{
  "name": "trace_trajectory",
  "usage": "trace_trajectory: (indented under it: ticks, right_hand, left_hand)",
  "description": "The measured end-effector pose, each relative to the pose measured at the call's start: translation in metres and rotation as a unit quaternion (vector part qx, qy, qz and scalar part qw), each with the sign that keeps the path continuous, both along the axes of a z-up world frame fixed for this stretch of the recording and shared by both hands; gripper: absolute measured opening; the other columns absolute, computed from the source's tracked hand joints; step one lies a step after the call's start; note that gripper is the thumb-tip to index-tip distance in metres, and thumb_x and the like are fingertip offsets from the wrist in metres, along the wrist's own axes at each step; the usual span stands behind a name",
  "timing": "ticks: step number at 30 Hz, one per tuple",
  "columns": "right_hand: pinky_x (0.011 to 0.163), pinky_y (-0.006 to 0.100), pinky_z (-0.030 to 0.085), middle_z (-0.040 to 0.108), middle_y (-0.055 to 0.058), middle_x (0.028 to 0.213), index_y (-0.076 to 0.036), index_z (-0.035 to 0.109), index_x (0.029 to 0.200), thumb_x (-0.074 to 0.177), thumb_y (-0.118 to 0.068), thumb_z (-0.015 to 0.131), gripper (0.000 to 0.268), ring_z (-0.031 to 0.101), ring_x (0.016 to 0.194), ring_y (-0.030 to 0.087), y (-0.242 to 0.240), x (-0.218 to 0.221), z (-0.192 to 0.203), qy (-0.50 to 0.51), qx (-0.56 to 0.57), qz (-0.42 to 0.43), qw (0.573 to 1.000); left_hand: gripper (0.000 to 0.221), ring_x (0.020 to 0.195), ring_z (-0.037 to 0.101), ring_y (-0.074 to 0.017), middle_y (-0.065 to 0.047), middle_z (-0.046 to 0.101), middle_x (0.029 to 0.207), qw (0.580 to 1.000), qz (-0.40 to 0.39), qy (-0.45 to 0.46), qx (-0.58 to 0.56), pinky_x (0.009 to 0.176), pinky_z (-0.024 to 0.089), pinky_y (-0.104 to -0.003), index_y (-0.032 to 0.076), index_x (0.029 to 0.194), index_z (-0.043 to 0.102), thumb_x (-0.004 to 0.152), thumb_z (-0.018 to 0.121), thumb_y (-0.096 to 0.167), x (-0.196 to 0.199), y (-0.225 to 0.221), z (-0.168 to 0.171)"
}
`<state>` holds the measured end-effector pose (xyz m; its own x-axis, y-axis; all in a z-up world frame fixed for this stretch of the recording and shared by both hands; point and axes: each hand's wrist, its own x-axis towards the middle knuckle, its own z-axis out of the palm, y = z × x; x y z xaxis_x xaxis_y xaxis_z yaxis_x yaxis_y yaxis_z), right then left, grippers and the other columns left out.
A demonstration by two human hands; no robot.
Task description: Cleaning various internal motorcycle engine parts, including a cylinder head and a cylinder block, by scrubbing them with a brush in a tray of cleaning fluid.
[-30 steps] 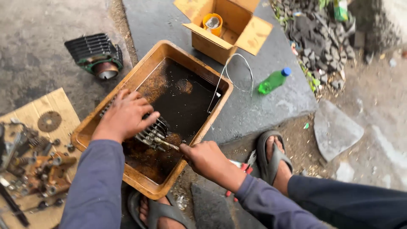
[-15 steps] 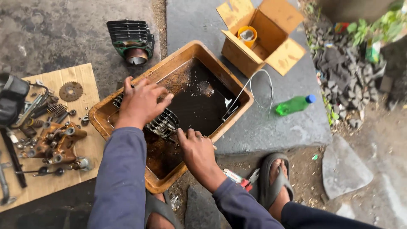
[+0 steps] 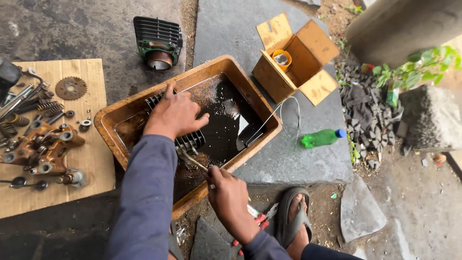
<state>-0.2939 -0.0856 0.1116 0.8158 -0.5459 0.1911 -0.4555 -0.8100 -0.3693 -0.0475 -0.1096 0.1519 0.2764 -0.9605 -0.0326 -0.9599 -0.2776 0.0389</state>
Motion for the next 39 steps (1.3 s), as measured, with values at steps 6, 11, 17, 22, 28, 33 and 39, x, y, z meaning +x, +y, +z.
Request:
trace_trajectory:
  ticks: [6, 11, 17, 22, 28, 33, 39]
  right_hand:
    - [0.052, 0.047, 0.048, 0.063, 0.012, 0.08, -0.006, 0.065, 0.105, 0.096, -0.015, 0.065, 0.013, 0.066, 0.068, 0.032, -0.007, 0.008, -0.001, -0.024, -0.035, -0.053, 0.998]
    - [0.058, 0.045, 0.051, 0.063, 0.013, 0.088, -0.009, 0.067, 0.118, 0.089, -0.006, 0.064, 0.029, 0.067, 0.078, 0.031, -0.007, 0.013, -0.024, -0.017, -0.08, -0.049, 0.995]
    - [0.065, 0.047, 0.055, 0.07, 0.023, 0.101, 0.0, 0.063, 0.126, 0.08, 0.002, 0.061, 0.045, 0.07, 0.078, 0.039, 0.011, 0.043, -0.027, 0.059, -0.002, -0.031, 0.998]
    - [0.061, 0.044, 0.052, 0.071, 0.017, 0.077, -0.001, 0.066, 0.1, 0.098, -0.018, 0.065, 0.016, 0.069, 0.066, 0.034, 0.013, 0.031, -0.007, -0.01, 0.226, -0.092, 0.97]
    - [0.046, 0.028, 0.036, 0.059, 0.001, 0.068, 0.002, 0.065, 0.098, 0.106, -0.024, 0.062, 0.027, 0.048, 0.053, 0.011, -0.005, 0.033, -0.064, -0.154, 0.578, -0.112, 0.794]
    - [0.034, 0.022, 0.023, 0.052, -0.002, 0.062, -0.002, 0.065, 0.103, 0.1, -0.027, 0.057, 0.026, 0.034, 0.039, 0.005, -0.005, 0.03, -0.045, -0.183, 0.804, -0.203, 0.528]
    - [0.034, 0.018, 0.025, 0.046, -0.004, 0.066, 0.007, 0.062, 0.114, 0.104, -0.015, 0.055, 0.026, 0.031, 0.043, 0.001, -0.02, 0.02, -0.055, -0.274, 0.899, -0.146, 0.31]
  left_hand:
    - [0.06, 0.11, 0.066, -0.0299, -0.017, 0.073, 0.103, 0.999, -0.01, -0.034, -0.017, 0.117, 0.028, -0.058, 0.012, 0.092, 0.08, 0.098, 0.047, 0.062, -0.002, -0.001, -0.007]
    - [0.063, 0.108, 0.066, -0.0301, -0.018, 0.072, 0.102, 0.999, -0.013, -0.03, 0.028, 0.116, 0.027, -0.06, 0.011, 0.094, 0.079, 0.099, 0.043, 0.062, -0.003, -0.009, -0.002]
    - [0.062, 0.104, 0.068, -0.0312, -0.019, 0.073, 0.099, 1.0, -0.01, -0.018, 0.002, 0.118, 0.027, -0.059, 0.011, 0.092, 0.08, 0.099, 0.043, 0.061, -0.003, -0.005, -0.005]
    - [0.062, 0.104, 0.068, -0.0298, -0.018, 0.073, 0.098, 1.0, -0.016, -0.019, -0.017, 0.117, 0.028, -0.059, 0.01, 0.084, 0.081, 0.097, 0.046, 0.059, 0.001, -0.005, -0.004]
    - [0.06, 0.104, 0.067, -0.0295, -0.017, 0.073, 0.095, 1.0, -0.007, -0.01, -0.006, 0.118, 0.027, -0.058, 0.01, 0.084, 0.08, 0.098, 0.046, 0.058, -0.002, -0.004, -0.004]
    - [0.059, 0.108, 0.064, -0.0303, -0.018, 0.073, 0.095, 1.0, -0.011, -0.027, 0.0, 0.115, 0.026, -0.061, 0.011, 0.083, 0.08, 0.097, 0.048, 0.059, -0.003, -0.002, -0.006]
    - [0.054, 0.112, 0.063, -0.0281, -0.012, 0.076, 0.086, 0.999, -0.021, 0.006, -0.035, 0.116, 0.025, -0.065, 0.012, 0.082, 0.08, 0.095, 0.053, 0.057, -0.004, -0.002, 0.001]
